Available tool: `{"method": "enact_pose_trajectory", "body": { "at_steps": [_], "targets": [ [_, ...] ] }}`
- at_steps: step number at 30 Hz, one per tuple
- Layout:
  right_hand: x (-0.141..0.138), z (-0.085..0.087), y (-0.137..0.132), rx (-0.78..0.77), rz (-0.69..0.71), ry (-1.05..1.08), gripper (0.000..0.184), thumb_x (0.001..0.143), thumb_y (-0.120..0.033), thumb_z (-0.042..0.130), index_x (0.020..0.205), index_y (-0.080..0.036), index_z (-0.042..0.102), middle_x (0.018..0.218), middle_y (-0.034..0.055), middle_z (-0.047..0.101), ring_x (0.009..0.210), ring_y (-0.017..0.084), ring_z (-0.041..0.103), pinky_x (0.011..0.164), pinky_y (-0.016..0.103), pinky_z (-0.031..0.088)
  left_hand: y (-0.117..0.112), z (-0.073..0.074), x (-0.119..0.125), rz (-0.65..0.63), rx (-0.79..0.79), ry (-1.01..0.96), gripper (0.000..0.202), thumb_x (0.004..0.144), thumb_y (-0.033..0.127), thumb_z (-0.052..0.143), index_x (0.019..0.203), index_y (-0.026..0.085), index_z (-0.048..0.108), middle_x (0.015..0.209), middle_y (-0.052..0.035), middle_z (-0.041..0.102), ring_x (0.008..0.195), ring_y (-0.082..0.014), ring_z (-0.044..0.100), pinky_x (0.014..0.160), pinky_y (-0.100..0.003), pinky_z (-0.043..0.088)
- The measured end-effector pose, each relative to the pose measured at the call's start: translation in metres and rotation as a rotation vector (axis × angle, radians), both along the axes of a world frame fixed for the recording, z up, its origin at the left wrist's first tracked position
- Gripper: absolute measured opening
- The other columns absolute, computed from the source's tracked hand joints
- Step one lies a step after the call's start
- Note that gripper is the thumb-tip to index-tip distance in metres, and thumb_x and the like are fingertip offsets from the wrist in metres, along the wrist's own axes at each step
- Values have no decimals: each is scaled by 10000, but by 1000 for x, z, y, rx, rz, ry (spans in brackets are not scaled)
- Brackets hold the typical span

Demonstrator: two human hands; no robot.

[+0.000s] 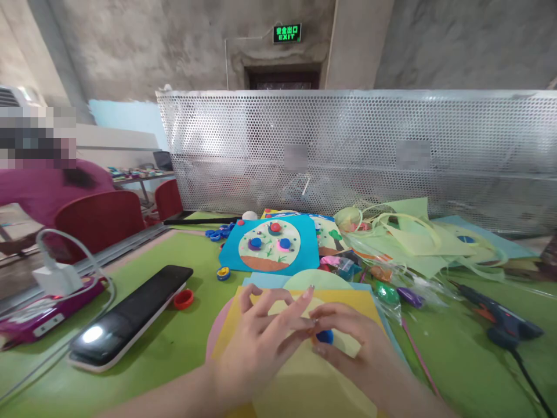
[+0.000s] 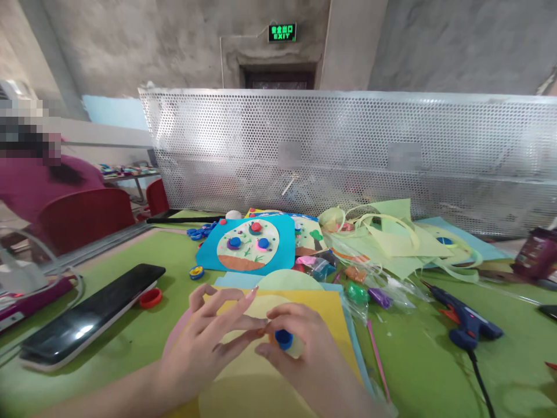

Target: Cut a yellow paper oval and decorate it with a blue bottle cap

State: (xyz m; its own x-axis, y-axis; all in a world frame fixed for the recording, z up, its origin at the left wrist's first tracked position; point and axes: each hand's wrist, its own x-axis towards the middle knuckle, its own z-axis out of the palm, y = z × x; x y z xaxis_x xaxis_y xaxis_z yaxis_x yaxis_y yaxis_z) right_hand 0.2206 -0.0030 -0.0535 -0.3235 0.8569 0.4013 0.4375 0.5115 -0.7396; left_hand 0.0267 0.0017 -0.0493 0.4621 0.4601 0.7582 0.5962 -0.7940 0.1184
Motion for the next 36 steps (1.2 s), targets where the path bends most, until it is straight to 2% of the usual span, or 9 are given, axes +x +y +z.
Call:
{"method": "enact_pose_trajectory", "body": {
  "at_steps": [4, 7, 11, 17, 21, 24, 27, 32, 36],
  "targets": [
    [-7, -5, -5, 38, -10, 139, 46, 768, -268, 676, 787, -240, 707, 915, 45, 696, 873, 228, 643, 781, 305, 516, -4, -6, -2, 7, 129, 96, 628, 864, 38, 532, 1391, 251, 264, 861, 61, 759, 978, -192, 608, 918, -373, 157],
    [-3, -5, -4, 13, -8, 189, 46, 759, -220, 681, 768, -245, 718, 845, 25, 698, 801, 210, 655, 727, 267, 528, -6, -8, -4, -5, 158, 143, 570, 861, 19, 509, 1365, 212, 325, 875, 44, 759, 1011, -197, 600, 946, -389, 130],
    [-2, -5, -3, -74, 13, 252, 83, 733, -176, 683, 712, -246, 722, 843, 31, 714, 812, 217, 660, 735, 275, 529, -8, -5, -1, 1, 178, 66, 669, 827, 108, 640, 1375, 225, 276, 844, 57, 763, 944, -210, 631, 931, -388, 163],
    [-8, -2, -6, -263, 13, 349, 93, 709, -212, 696, 624, -242, 720, 822, 35, 723, 810, 230, 658, 744, 296, 521, -11, 3, 3, -17, 132, 21, 740, 805, 75, 659, 1388, 219, 229, 756, 91, 756, 882, -200, 653, 943, -380, 149],
    [-6, -2, -3, -355, 61, 315, 114, 730, -222, 688, 620, -235, 711, 855, 28, 722, 815, 212, 647, 770, 285, 500, -11, 3, 5, -36, 132, -16, 740, 818, 90, 654, 1399, 191, 207, 766, 87, 757, 897, -184, 655, 951, -361, 162],
    [-4, -5, -1, -386, 67, 322, 115, 725, -265, 701, 615, -236, 713, 860, 31, 719, 819, 215, 644, 753, 286, 499, -10, 2, 7, -35, 188, -84, 656, 833, 104, 639, 1376, 158, 275, 745, 74, 755, 848, -169, 664, 935, -345, 213],
    [-5, -4, -2, -389, 50, 358, 115, 718, -277, 704, 612, -235, 718, 833, 35, 711, 821, 217, 640, 753, 285, 497, -10, 1, 9, -45, 181, -147, 596, 856, 122, 617, 1361, 148, 302, 709, 78, 748, 781, -154, 662, 909, -340, 233],
    [-8, 2, -7, -283, 45, 338, 106, 725, -241, 681, 625, -232, 716, 771, 34, 697, 785, 211, 637, 727, 272, 494, -11, 1, 10, -40, 100, -153, 648, 881, 179, 592, 1402, 177, 206, 676, 95, 741, 750, -158, 661, 886, -344, 224],
    [-3, 3, -6, -237, -1, 361, 138, 753, -269, 656, 628, -224, 691, 764, 28, 677, 759, 200, 628, 709, 262, 488, -10, 3, 5, 23, 10, -119, 692, 900, 250, 558, 1428, 239, 111, 699, 79, 738, 786, -181, 654, 908, -367, 213]
  ]
}}
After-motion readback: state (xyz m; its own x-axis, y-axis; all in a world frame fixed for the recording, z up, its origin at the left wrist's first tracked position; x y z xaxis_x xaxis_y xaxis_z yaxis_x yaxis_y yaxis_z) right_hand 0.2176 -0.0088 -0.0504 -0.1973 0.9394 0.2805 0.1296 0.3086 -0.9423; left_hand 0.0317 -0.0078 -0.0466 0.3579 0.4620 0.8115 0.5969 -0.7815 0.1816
